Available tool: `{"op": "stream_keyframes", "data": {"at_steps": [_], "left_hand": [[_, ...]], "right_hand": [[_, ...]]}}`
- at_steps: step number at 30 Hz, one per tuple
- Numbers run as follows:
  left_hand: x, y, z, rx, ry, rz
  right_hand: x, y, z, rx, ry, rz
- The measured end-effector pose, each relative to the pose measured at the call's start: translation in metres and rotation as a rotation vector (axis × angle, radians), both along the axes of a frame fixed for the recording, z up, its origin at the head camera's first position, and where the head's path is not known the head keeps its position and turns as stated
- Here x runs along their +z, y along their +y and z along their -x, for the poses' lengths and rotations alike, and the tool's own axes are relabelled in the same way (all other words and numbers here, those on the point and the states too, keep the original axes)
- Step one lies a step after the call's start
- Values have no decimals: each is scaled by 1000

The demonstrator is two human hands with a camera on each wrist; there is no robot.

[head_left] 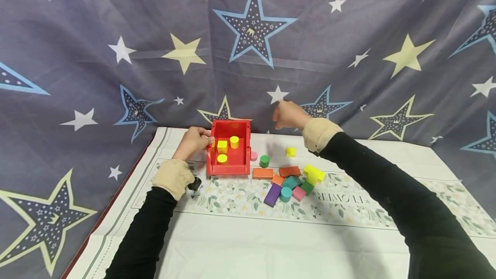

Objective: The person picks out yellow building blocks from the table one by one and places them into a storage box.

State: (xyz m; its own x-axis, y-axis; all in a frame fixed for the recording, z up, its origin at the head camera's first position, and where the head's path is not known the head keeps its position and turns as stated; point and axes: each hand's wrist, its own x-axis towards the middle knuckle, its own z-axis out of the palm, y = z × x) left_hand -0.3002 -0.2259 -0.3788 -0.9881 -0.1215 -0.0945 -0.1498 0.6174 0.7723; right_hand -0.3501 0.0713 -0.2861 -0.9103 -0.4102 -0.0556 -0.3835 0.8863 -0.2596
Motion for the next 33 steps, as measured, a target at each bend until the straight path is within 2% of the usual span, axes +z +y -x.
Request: {"op": "stream_keyframes", "data": {"at_steps": [15, 25, 33], "left_hand": [[5, 2, 1, 7, -18, -18], [4, 3, 0, 14, -8, -7], [0, 2, 1, 14, -12, 10]], "right_hand": [[-12, 30, -4, 65, -11, 27], [-28, 43, -2, 97, -56, 14], [-48, 47, -1, 142, -79, -13]]}}
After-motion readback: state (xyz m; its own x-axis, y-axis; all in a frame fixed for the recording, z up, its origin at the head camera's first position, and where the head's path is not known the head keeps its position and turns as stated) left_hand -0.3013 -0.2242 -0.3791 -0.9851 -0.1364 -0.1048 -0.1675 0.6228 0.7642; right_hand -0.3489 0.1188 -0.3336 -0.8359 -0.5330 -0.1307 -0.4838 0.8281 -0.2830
